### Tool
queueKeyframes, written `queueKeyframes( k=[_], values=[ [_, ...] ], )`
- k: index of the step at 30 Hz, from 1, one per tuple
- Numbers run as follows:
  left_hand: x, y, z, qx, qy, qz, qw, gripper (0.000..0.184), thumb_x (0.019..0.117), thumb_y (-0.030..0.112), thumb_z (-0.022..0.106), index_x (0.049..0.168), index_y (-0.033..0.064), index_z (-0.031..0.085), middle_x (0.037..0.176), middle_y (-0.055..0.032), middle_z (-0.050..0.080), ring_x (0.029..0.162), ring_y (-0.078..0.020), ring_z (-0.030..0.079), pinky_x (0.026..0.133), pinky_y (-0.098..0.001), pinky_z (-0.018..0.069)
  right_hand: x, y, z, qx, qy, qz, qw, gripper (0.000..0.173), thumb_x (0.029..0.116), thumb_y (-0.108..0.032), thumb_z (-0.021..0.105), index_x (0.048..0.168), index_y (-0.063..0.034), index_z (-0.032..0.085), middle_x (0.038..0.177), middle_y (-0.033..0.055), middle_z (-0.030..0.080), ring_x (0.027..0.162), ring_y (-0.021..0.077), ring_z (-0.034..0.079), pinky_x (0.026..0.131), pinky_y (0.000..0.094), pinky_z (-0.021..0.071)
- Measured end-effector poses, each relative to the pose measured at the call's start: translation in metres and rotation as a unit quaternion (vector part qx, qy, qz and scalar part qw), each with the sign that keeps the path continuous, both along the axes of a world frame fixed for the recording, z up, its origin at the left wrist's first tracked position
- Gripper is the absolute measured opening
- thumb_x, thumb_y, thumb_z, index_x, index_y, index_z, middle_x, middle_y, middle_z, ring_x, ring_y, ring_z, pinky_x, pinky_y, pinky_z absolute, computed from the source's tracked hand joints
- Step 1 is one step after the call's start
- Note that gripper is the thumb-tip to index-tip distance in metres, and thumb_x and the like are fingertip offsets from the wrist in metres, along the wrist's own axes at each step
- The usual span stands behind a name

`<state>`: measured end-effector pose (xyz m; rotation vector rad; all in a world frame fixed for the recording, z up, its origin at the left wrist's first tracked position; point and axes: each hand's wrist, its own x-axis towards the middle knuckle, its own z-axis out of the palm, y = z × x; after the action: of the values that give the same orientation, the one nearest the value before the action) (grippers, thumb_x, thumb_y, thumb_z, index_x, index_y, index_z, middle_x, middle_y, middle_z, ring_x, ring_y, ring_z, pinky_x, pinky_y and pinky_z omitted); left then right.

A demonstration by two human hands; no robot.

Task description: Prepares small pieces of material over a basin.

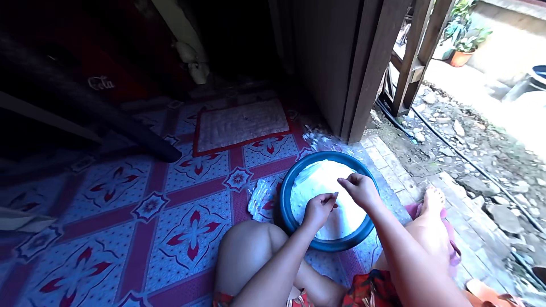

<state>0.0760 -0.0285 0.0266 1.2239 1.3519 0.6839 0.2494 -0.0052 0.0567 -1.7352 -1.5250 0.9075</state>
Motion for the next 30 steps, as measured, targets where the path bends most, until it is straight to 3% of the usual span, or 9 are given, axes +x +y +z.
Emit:
queueKeyframes(
  k=[2, 4, 6, 9, 12, 15, 18, 23, 30],
  values=[
    [0.004, 0.0, 0.001, 0.0, -0.008, 0.013, 1.0, 0.026, 0.1025, 0.018, 0.064, 0.12, -0.0004, 0.069, 0.106, -0.0096, 0.073, 0.089, -0.0116, 0.072, 0.082, -0.0281, 0.0599, 0.004, 0.002, 0.001, -0.03, -0.045, 0.008, 0.998, 0.041, 0.1007, -0.044, 0.06, 0.082, -0.0088, 0.068, 0.071, 0.003, 0.062, 0.068, 0.0171, 0.06, 0.069, 0.045, 0.0512],
    [0.007, 0.0, 0.0, 0.001, -0.027, 0.028, 0.999, 0.025, 0.1021, 0.014, 0.064, 0.121, -0.0023, 0.068, 0.108, -0.0115, 0.073, 0.09, -0.013, 0.073, 0.081, -0.0286, 0.0602, 0.006, 0.001, 0.001, -0.048, -0.062, 0.045, 0.996, 0.023, 0.1022, -0.025, 0.057, 0.106, -0.0092, 0.072, 0.089, 0.0074, 0.07, 0.082, 0.0206, 0.067, 0.081, 0.0462, 0.0558],
    [0.01, 0.0, 0.001, 0.001, -0.047, 0.044, 0.998, 0.024, 0.1019, 0.011, 0.063, 0.121, -0.0042, 0.067, 0.108, -0.0129, 0.072, 0.09, -0.0137, 0.072, 0.082, -0.0285, 0.0602, 0.005, 0.0, -0.004, -0.038, -0.037, 0.074, 0.996, 0.029, 0.0938, -0.008, 0.057, 0.12, -0.0119, 0.071, 0.102, 0.0085, 0.068, 0.091, 0.0196, 0.067, 0.081, 0.0405, 0.0564],
    [0.015, 0.001, 0.002, 0.01, -0.051, 0.052, 0.997, 0.022, 0.1012, 0.01, 0.063, 0.118, -0.0039, 0.068, 0.104, -0.0106, 0.073, 0.087, -0.0109, 0.071, 0.08, -0.0262, 0.0595, -0.003, 0.0, -0.009, -0.015, 0.024, 0.058, 0.998, 0.022, 0.0867, -0.018, 0.077, 0.105, -0.0069, 0.073, 0.105, 0.0116, 0.068, 0.091, 0.0207, 0.068, 0.08, 0.0405, 0.0579],
    [0.019, 0.001, 0.001, 0.012, -0.055, 0.051, 0.997, 0.023, 0.1016, 0.011, 0.063, 0.117, -0.004, 0.068, 0.103, -0.0102, 0.073, 0.087, -0.0109, 0.072, 0.08, -0.0266, 0.0598, -0.007, 0.001, -0.002, 0.012, 0.036, 0.023, 0.999, 0.018, 0.0906, -0.024, 0.074, 0.091, -0.0059, 0.073, 0.096, 0.009, 0.068, 0.085, 0.0173, 0.066, 0.08, 0.0375, 0.0557],
    [0.022, 0.002, 0.0, 0.007, -0.065, 0.07, 0.995, 0.024, 0.1019, 0.012, 0.063, 0.118, -0.0051, 0.067, 0.104, -0.0115, 0.073, 0.087, -0.0122, 0.072, 0.08, -0.027, 0.0601, -0.004, 0.003, 0.002, 0.043, 0.048, -0.009, 0.998, 0.024, 0.0954, -0.03, 0.07, 0.093, -0.0061, 0.074, 0.092, 0.0072, 0.069, 0.082, 0.0149, 0.066, 0.079, 0.0355, 0.056],
    [0.023, 0.004, 0.0, 0.007, -0.071, 0.076, 0.995, 0.024, 0.1019, 0.01, 0.062, 0.12, -0.0059, 0.066, 0.106, -0.0124, 0.072, 0.088, -0.0133, 0.072, 0.081, -0.0275, 0.06, 0.005, 0.005, -0.004, 0.024, 0.045, -0.001, 0.999, 0.039, 0.0886, -0.043, 0.078, 0.098, -0.0061, 0.073, 0.092, 0.007, 0.069, 0.085, 0.0167, 0.066, 0.081, 0.0385, 0.0557],
    [0.025, 0.0, 0.003, 0.038, -0.05, 0.056, 0.996, 0.025, 0.1018, 0.014, 0.064, 0.118, -0.0035, 0.07, 0.103, -0.0099, 0.074, 0.089, -0.0109, 0.072, 0.082, -0.0266, 0.0594, 0.004, 0.003, 0.0, -0.001, 0.032, 0.016, 0.999, 0.025, 0.0928, -0.03, 0.074, 0.092, -0.0056, 0.073, 0.091, 0.007, 0.067, 0.084, 0.0152, 0.065, 0.082, 0.0373, 0.0542],
    [0.011, -0.005, -0.006, 0.1, 0.042, -0.006, 0.994, 0.022, 0.1008, 0.016, 0.064, 0.113, 0.0019, 0.075, 0.106, -0.0084, 0.073, 0.093, -0.011, 0.071, 0.086, -0.027, 0.0585, 0.012, -0.001, 0.002, 0.078, 0.032, -0.005, 0.996, 0.02, 0.0964, -0.025, 0.067, 0.09, -0.0073, 0.074, 0.094, 0.0053, 0.068, 0.085, 0.0123, 0.066, 0.081, 0.033, 0.056]
  ],
)
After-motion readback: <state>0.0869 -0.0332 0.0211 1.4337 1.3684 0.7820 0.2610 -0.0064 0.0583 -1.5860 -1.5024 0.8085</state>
